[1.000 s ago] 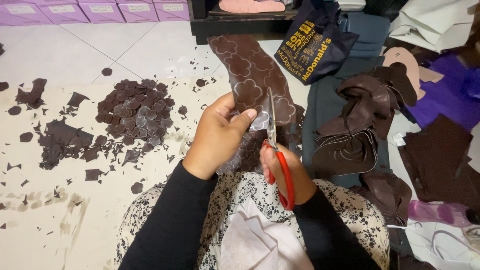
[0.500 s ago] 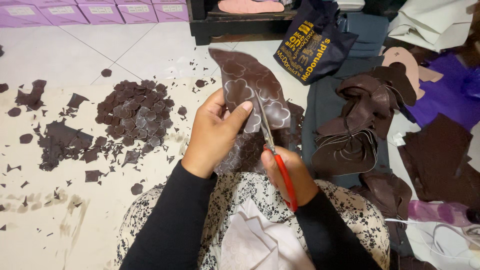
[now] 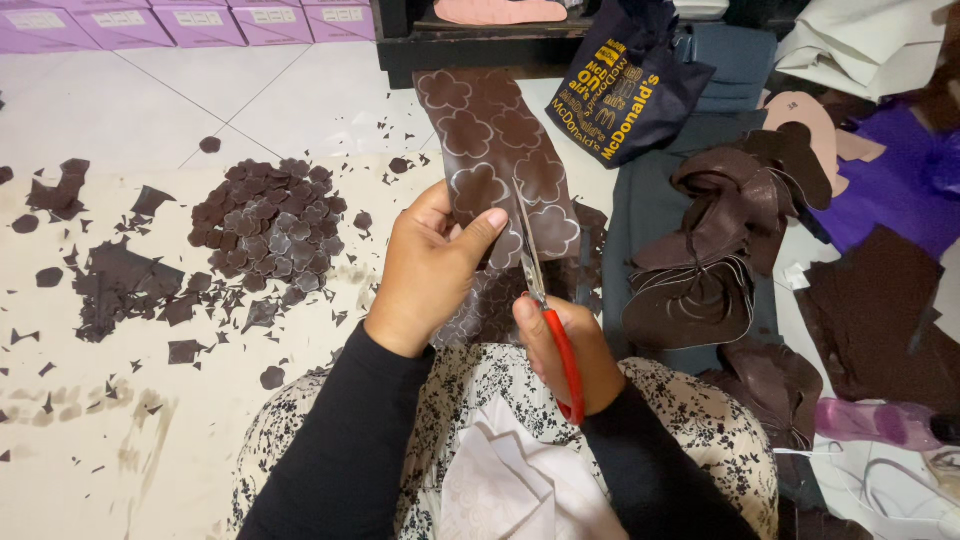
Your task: The person uses red-handled scissors to cut cloud-shaped pieces from a brown patterned sheet. They hold the sheet with the left hand and cut along the outlines, dropping finished pieces onto the floor.
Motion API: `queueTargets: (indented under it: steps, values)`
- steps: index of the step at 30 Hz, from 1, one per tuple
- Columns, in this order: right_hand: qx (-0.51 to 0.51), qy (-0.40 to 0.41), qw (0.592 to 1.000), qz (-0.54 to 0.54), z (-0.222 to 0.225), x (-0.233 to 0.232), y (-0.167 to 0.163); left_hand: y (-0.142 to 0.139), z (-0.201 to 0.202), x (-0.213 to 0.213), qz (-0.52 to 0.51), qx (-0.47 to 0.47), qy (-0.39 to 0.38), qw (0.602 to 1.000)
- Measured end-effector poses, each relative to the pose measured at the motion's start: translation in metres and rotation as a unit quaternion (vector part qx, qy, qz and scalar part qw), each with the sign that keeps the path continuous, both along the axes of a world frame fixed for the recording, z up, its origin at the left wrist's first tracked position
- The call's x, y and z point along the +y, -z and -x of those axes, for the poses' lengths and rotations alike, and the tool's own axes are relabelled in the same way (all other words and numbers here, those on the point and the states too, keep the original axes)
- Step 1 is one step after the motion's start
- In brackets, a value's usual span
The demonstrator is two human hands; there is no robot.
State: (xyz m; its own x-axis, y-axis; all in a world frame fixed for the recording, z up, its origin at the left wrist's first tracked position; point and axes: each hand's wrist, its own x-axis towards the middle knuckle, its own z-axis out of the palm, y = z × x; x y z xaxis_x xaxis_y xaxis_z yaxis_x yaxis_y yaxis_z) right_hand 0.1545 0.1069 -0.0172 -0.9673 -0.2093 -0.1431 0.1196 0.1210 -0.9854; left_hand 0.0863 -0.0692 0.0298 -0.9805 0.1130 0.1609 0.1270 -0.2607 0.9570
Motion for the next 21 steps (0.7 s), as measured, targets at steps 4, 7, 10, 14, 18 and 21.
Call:
queueTargets:
  steps: [4, 7, 10, 14, 18, 21]
  values:
    - [0.044, -0.008, 0.998, -0.035, -0.001, -0.001, -0.002, -0.002, -0.002, 0.000, -0.051, 0.000, -0.010, 0.999]
    - [0.065, -0.023, 0.996, -0.052, -0.001, -0.003, -0.002, -0.004, -0.002, -0.002, -0.047, -0.011, -0.033, 0.998]
    - [0.080, -0.027, 0.994, -0.072, -0.001, -0.003, -0.002, -0.005, 0.000, -0.004, -0.020, 0.002, -0.025, 0.999]
    - [-0.011, -0.025, 1.000, -0.009, 0.002, 0.003, 0.000, -0.005, -0.001, 0.001, 0.011, 0.034, 0.012, 0.999]
    - [-0.041, -0.026, 0.995, 0.083, 0.004, 0.003, 0.007, -0.004, -0.003, 0.004, -0.004, 0.003, 0.033, 0.999]
    - [-0.039, -0.013, 0.990, 0.133, 0.003, -0.002, 0.012, -0.005, -0.003, 0.007, -0.012, 0.008, 0.017, 1.000]
